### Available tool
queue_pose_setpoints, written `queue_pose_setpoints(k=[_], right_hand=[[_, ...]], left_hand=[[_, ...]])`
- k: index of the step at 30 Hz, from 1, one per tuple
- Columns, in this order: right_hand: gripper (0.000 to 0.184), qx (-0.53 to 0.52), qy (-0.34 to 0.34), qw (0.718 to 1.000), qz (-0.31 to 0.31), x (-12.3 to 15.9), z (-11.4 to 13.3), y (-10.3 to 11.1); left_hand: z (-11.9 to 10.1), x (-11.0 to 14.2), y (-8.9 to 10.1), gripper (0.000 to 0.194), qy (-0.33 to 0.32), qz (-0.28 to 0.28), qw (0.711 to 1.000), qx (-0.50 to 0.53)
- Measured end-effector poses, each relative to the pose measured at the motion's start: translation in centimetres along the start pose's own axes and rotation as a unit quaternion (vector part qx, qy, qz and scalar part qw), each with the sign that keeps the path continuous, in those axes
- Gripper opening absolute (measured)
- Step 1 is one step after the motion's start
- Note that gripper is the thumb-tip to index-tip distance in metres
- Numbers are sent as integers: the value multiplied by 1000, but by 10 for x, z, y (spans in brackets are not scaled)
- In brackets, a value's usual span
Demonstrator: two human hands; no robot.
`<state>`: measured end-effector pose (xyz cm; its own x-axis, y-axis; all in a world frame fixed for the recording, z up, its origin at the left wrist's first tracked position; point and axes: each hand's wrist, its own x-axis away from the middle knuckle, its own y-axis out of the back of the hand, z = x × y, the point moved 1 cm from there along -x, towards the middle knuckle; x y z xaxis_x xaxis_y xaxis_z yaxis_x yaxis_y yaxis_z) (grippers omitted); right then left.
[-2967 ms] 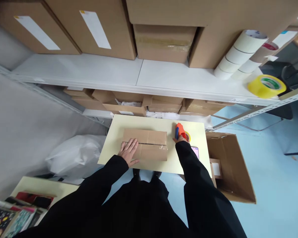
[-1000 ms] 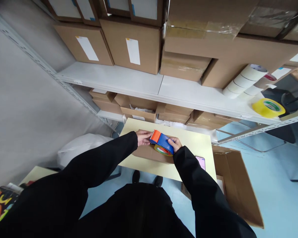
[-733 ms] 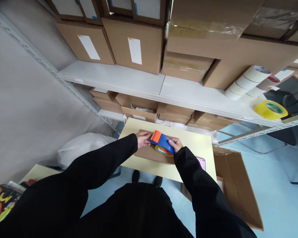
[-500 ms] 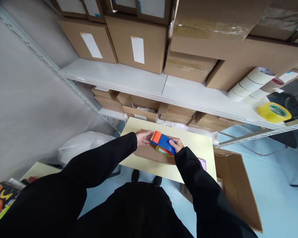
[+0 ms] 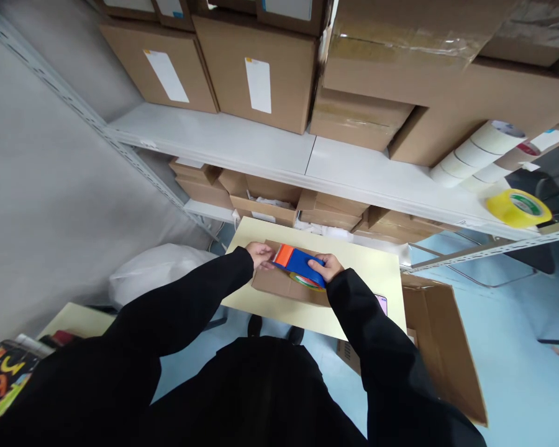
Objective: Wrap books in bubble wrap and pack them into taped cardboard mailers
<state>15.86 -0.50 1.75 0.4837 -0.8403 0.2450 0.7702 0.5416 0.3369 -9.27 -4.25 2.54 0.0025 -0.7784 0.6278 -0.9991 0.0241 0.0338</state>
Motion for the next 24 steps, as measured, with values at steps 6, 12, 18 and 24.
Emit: queue_pose_setpoints(k=[6, 12, 18, 24], right_hand=[[47, 31, -41, 999, 1, 2, -3, 20], [49, 74, -73, 995, -2, 4, 3, 36], [51, 109, -92, 990, -8, 4, -7, 51], [54, 115, -106, 987, -22, 4, -3, 43]], left_hand=[[17, -8, 46, 27, 33, -61, 996, 55], [34, -16, 63, 24, 50, -87, 989, 111], [38, -25, 77, 14, 58, -74, 986, 139], [38, -36, 77, 9, 42, -88, 984, 147]])
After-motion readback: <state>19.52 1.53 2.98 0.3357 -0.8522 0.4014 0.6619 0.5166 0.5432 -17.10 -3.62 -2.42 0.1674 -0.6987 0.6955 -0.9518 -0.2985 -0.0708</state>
